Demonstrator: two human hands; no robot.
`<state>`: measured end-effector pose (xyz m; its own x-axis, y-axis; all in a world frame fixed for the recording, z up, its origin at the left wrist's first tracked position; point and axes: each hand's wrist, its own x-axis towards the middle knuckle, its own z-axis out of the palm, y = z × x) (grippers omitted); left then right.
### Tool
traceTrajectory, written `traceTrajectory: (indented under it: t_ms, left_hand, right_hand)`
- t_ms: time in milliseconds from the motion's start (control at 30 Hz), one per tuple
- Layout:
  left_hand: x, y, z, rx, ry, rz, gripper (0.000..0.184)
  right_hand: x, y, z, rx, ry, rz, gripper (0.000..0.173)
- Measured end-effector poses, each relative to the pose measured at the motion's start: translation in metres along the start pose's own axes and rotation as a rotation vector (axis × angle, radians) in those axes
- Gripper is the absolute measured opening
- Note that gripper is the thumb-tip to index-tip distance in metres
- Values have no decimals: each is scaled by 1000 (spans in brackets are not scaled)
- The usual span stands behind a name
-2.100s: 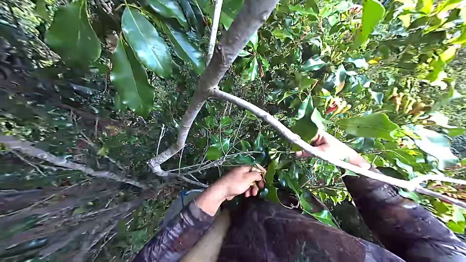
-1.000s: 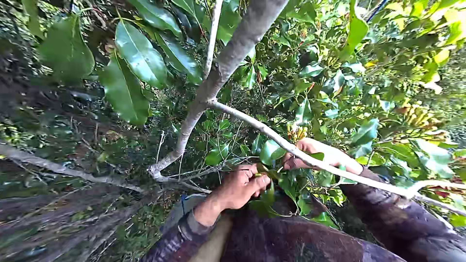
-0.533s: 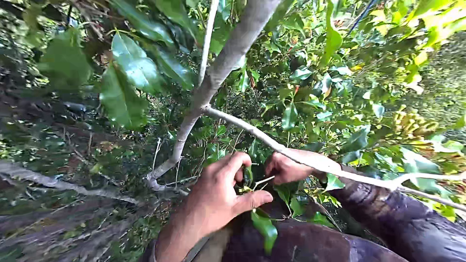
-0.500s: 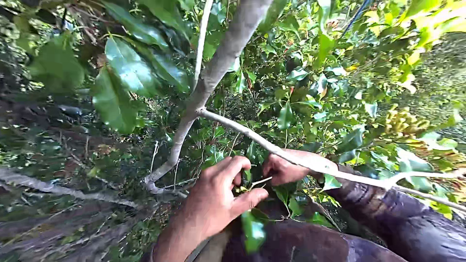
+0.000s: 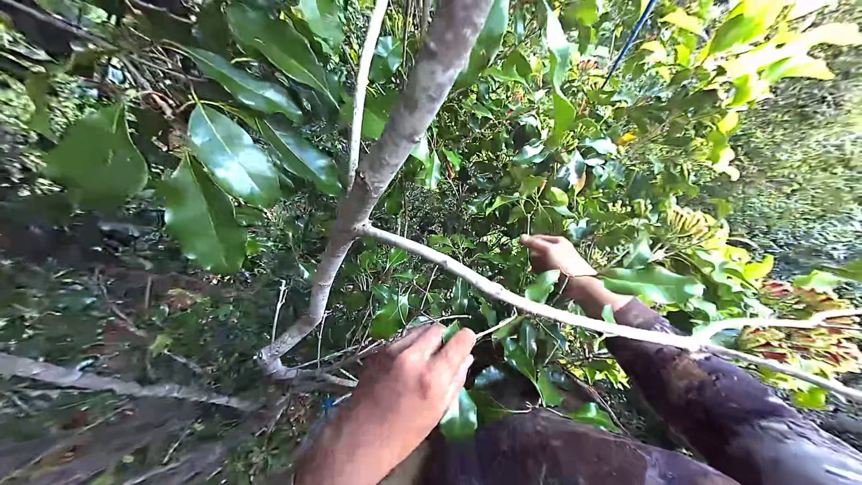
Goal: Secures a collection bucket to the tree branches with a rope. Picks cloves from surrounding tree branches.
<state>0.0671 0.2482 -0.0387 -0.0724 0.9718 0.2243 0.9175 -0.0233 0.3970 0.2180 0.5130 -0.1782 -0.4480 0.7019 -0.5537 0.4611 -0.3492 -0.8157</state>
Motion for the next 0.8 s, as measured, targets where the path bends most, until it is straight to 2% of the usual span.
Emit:
traceTrajectory:
  t_ms: [67,133,233,300,400,500,600,667,800]
  left_hand:
    - [-2,1,-1,9,-17,19,20]
    - [-7,-1,-1,-48,-19,40,21]
    - [-14,-6,-3,-332,-40,49,20]
    - [-16,-9,-5,-597,-20,62,18]
    - [-18,-11,-2,-952,123,110,13]
    - [-20,-10,-15,-1218,236,8,15]
    - [-18,-17,-17,-1212,213,-145,19]
    - [-16,-21,-12,-1038,201,-211,21]
    - [-11,-19,-9,-647,217,-253,26]
  right_hand:
    - [-3,2,11,-36,-119,-104,24]
    - [-16,-4,13,-81,-254,-331,19]
    - [-45,-29,10,-237,-535,-583,19]
    - [-52,-35,15,-269,-673,-649,24]
    - [-49,-36,18,-269,-758,-650,25]
    - [-38,-30,9,-230,-789,-663,23]
    - [-35,-28,1,-163,-873,-689,23]
    - [-36,-28,1,-133,-951,-675,22]
    - [-36,-27,6,-171,-972,-642,22]
